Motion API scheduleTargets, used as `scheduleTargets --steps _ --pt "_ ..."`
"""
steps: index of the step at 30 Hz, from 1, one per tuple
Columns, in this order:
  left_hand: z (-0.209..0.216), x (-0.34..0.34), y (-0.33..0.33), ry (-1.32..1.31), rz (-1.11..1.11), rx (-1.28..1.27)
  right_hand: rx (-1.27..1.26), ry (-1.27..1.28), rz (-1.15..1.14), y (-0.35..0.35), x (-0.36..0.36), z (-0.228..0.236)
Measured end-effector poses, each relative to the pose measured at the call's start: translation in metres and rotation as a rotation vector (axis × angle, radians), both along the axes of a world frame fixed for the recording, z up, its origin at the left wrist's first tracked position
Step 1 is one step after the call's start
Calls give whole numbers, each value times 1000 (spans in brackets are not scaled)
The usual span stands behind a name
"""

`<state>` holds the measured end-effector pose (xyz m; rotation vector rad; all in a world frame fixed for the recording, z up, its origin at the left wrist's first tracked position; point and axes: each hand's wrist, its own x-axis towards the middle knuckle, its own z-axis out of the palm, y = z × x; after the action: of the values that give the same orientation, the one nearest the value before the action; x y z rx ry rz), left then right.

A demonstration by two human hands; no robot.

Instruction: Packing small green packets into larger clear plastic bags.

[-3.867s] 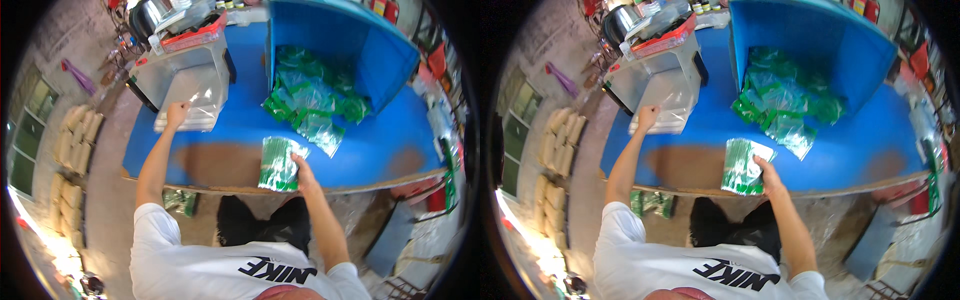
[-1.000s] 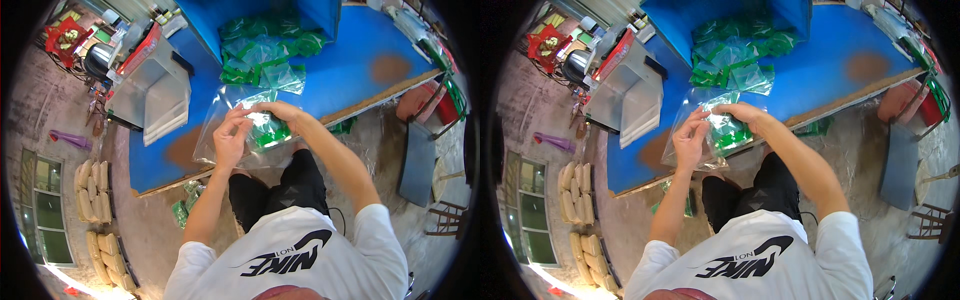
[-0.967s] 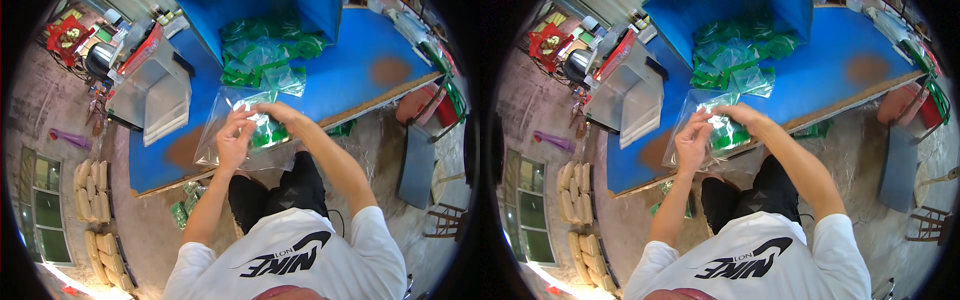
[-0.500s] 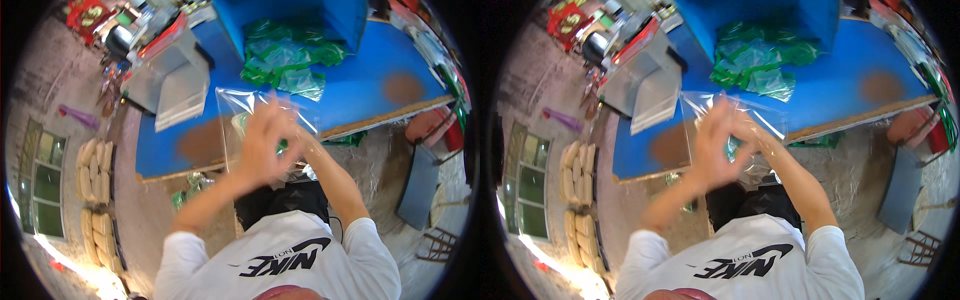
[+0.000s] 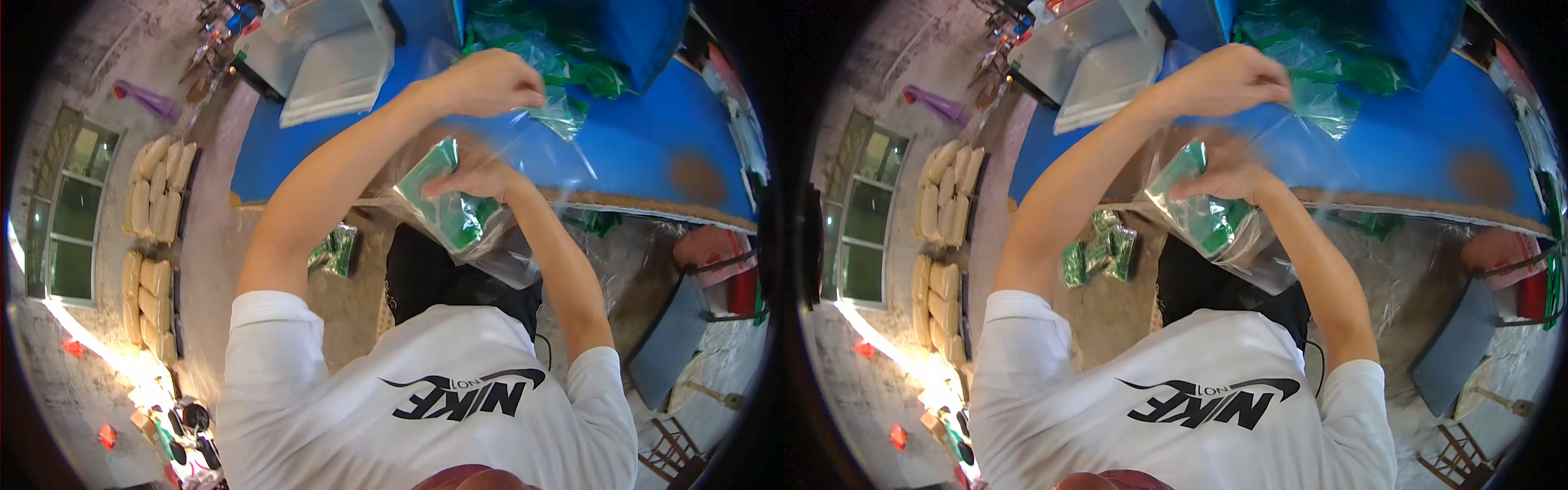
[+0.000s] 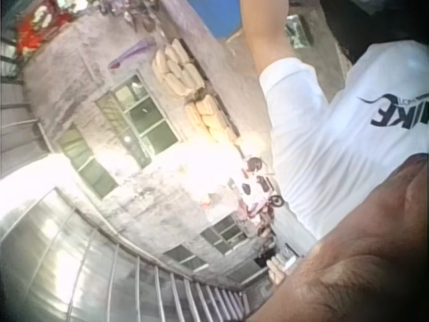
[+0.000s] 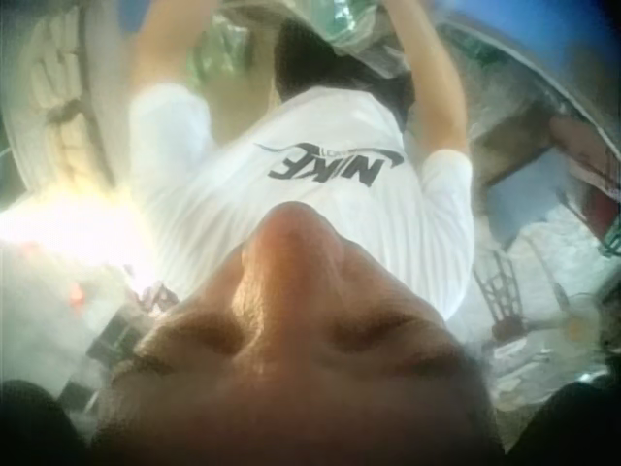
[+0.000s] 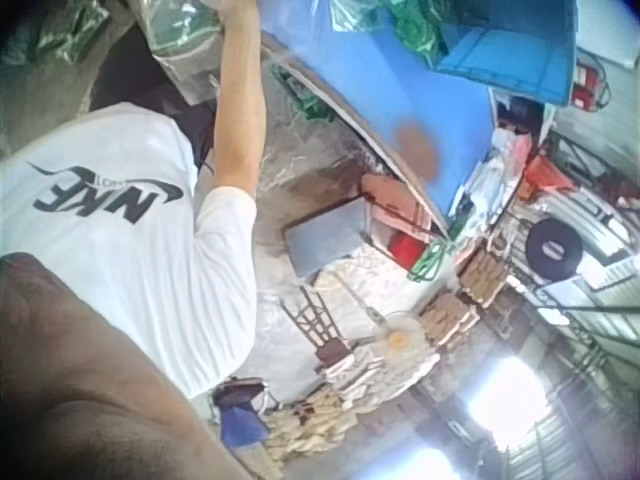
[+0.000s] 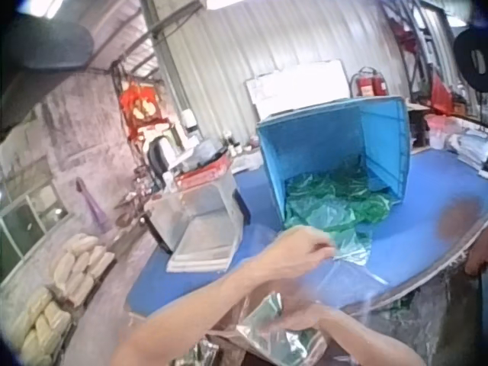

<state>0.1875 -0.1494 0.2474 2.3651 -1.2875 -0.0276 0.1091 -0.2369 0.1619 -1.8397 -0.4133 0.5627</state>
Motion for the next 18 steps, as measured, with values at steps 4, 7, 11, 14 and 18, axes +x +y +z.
scheduleTargets --steps 4,7,11,14,18 --pt "-24 -40 -32 -233 -217 90 -336 -154 218 2 16 -44" --pt "-20 -74 -26 -526 -58 -479 68 249 94 -25 12 -46" --pt "-80 -86 102 -396 880 -1226 383 498 -15 -31 9 -48" --pt "-155 -109 109 533 1003 -1538 378 534 -62 -40 15 -55" --pt "-176 -127 71 1102 692 -1576 300 459 77 -27 20 -51"
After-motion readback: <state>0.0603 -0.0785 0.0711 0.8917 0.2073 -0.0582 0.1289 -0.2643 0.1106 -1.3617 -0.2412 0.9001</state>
